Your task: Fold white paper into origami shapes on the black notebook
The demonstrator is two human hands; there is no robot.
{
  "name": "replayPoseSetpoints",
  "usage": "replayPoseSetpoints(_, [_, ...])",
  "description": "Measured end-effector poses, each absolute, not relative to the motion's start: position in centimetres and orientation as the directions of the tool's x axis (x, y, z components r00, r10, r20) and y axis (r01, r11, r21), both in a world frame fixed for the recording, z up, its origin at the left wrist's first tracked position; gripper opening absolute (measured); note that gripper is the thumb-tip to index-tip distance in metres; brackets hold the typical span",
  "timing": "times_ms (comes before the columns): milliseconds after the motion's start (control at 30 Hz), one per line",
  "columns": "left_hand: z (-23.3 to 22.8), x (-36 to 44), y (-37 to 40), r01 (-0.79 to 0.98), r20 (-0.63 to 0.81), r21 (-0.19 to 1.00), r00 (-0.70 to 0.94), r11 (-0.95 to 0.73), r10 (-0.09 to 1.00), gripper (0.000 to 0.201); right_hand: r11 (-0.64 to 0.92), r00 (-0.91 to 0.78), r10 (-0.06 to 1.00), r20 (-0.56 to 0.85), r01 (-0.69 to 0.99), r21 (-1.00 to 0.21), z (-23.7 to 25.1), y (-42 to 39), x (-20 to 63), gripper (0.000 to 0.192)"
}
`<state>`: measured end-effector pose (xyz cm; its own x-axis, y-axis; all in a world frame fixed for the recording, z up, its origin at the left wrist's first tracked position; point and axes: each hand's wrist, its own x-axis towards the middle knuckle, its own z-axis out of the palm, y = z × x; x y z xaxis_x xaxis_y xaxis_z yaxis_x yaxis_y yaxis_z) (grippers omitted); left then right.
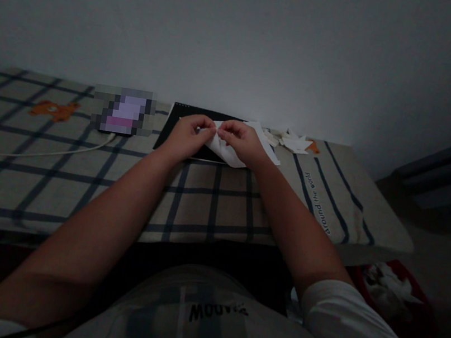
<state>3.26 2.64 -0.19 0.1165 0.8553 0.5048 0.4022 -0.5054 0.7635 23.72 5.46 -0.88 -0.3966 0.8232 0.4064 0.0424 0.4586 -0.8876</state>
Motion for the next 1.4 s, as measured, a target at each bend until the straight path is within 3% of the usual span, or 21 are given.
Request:
replayPoseSetpoints(133, [-0.08,3.36,2.58,0.385,0.513,0.77,0.098,-0.508,0.852,0.019,0.486,-0.381,0.815,0.437,0.036,-0.873,-1.15,5.81,23.52,0.029])
replayPoseSetpoints(300, [0.09,3.43,2.42,0.392,0.508,0.779,0.061,-0.488,0.859,0.015,0.385,-0.41,0.837,0.362,-0.029,-0.923,-1.03,5.71,23.72,0.037])
replayPoseSetpoints(767, [0.27,2.95,1.94,0.49,0.53,0.702,0.125,-0.517,0.839,0.025,0.337,-0.417,0.859,0.298,0.022,-0.941,-0.34,5.11,24.17,0.03])
replayPoseSetpoints(1067, [0.21,3.1,2.08,0.507,0.487,0.72,0.117,-0.473,0.866,0.022,0.477,-0.362,0.833,0.418,0.087,-0.874,-0.45,5.13,24.16,0.032])
replayPoseSetpoints(1233, [0.26,2.95,2.17,0.501,0.507,0.717,0.101,-0.484,0.856,0.025,0.387,-0.384,0.851,0.357,0.0,-0.922,-0.66,5.51,24.16,0.039])
replayPoseSetpoints(1400, [0.42,2.81,2.09,0.498,0.497,0.725,0.102,-0.477,0.862,0.023,0.299,-0.399,0.876,0.272,0.006,-0.954,-0.63,5.47,24.37,0.029])
